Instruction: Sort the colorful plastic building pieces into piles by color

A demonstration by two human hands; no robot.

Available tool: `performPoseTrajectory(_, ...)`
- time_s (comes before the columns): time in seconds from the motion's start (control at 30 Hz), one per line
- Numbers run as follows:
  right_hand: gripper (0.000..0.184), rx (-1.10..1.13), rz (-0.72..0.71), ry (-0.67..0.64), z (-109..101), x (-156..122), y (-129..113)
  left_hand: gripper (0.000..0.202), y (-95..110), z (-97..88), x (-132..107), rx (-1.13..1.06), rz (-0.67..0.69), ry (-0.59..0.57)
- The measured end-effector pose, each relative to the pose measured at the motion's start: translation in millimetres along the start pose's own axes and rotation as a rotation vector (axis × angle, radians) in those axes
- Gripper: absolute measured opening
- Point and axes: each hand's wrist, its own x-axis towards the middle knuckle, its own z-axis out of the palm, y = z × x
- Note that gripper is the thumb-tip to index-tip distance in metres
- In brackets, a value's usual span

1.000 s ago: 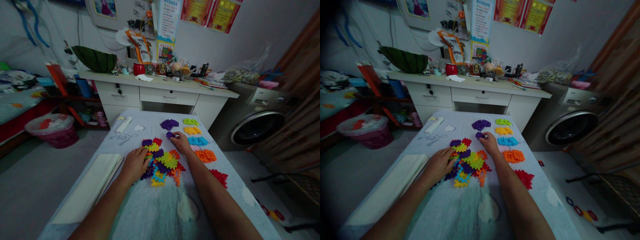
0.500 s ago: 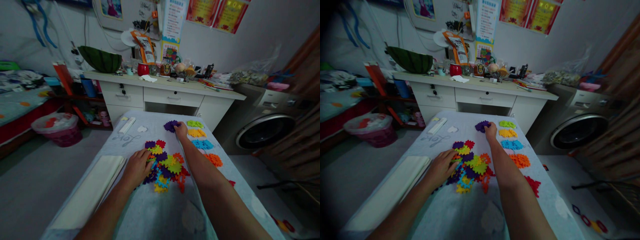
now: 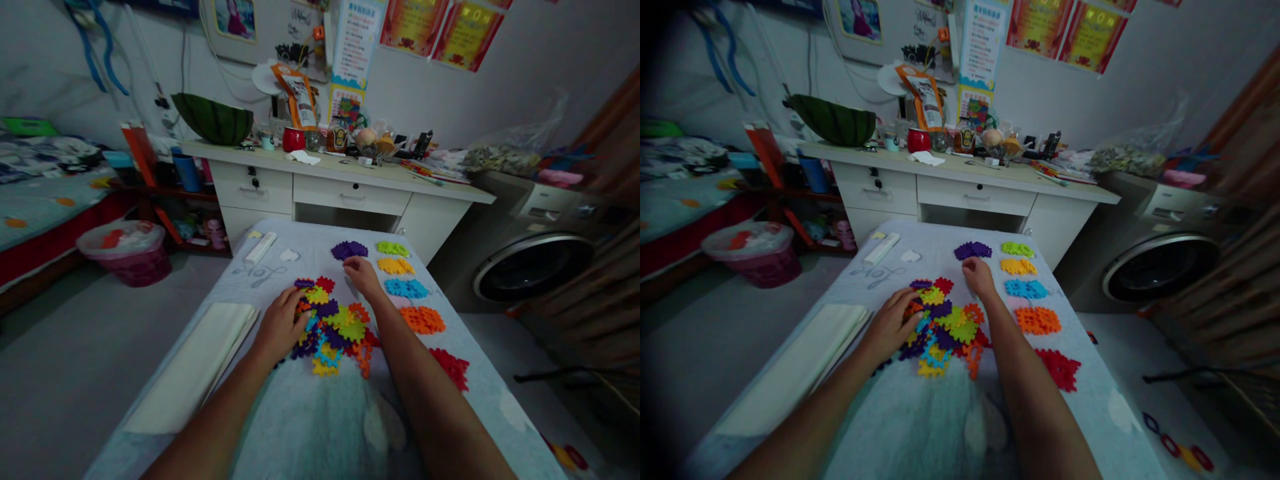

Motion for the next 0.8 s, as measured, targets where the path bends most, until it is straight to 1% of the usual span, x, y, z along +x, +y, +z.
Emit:
performPoseTrajectory(0.03,0.019,-0.018,-0.034,-0.067,4.0,-5.2,-4.5,0.037,0.3,-0.5,0.2,-0.001,-0.011,0.009)
performPoseTrajectory(0.1,0.025,-0.066,-0.091,-0.154,12.4,-13.7,-11.0,0.036,0.6,-1.3,0.4,0.010,-0.039,0.023)
performPoseTrajectory(0.23,0.037,-0.152,-0.154,-0.263,24.7,-21.2,-12.4,0.036,-0.4,-0.9,0.5,0.048,-0.081,0.025)
performPoseTrajectory(0.3,0.040,-0.182,-0.173,-0.282,26.4,-21.4,-10.2,0.037,-0.9,-0.3,0.8,0.059,-0.086,0.021)
performPoseTrajectory(0.4,0.044,-0.184,-0.169,-0.253,23.8,-21.1,-8.5,0.037,-1.0,0.2,1.5,0.061,-0.064,0.013)
performPoseTrajectory(0.47,0.045,-0.147,-0.133,-0.237,19.9,-21.5,-9.2,0.036,-1.3,0.3,2.0,0.054,-0.044,0.001)
performPoseTrajectory(0.57,0.037,-0.071,-0.066,-0.231,12.2,-21.2,-10.6,0.036,-2.5,0.5,2.7,0.044,-0.032,-0.025)
performPoseTrajectory(0.63,0.031,-0.042,-0.046,-0.211,6.1,-19.5,-10.6,0.036,-3.8,1.0,2.9,0.040,-0.030,-0.032)
performPoseTrajectory(0.7,0.027,-0.050,-0.040,-0.145,-0.9,-16.9,-10.2,0.036,-5.1,1.6,3.1,0.038,-0.028,-0.034)
performPoseTrajectory(0.8,0.021,-0.139,-0.050,0.032,-11.8,-14.0,-10.3,0.036,-6.2,2.3,3.3,0.044,-0.025,-0.041)
